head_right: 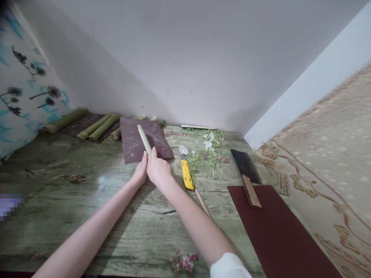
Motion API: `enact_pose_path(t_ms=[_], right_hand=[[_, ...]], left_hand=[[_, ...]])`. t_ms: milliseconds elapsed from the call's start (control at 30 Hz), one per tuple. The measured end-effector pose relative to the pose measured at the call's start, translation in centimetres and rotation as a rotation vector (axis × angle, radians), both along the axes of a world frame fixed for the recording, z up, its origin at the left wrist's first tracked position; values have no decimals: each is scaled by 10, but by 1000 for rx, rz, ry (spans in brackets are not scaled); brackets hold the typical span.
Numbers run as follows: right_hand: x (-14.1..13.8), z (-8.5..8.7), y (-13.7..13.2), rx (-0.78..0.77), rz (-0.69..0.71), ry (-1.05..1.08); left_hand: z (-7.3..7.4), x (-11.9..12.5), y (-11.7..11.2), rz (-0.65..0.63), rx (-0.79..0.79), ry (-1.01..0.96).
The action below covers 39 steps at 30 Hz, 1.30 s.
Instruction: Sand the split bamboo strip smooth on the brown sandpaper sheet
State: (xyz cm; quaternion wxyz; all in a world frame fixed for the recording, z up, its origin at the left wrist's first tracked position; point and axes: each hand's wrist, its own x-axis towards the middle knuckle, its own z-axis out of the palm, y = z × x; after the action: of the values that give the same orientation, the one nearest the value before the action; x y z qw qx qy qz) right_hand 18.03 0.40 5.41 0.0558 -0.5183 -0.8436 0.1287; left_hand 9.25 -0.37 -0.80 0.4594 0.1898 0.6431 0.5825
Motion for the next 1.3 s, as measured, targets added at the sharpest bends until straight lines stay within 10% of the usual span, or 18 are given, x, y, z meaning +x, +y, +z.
enact_pose_path(t_ms=[567, 1300], right_hand=[[3, 11, -4, -29, -3, -53], [-2, 0, -44, -75, -91, -53]], left_hand=[[6, 0, 0, -134, -121, 341], [10, -4, -10, -120, 13, 235]])
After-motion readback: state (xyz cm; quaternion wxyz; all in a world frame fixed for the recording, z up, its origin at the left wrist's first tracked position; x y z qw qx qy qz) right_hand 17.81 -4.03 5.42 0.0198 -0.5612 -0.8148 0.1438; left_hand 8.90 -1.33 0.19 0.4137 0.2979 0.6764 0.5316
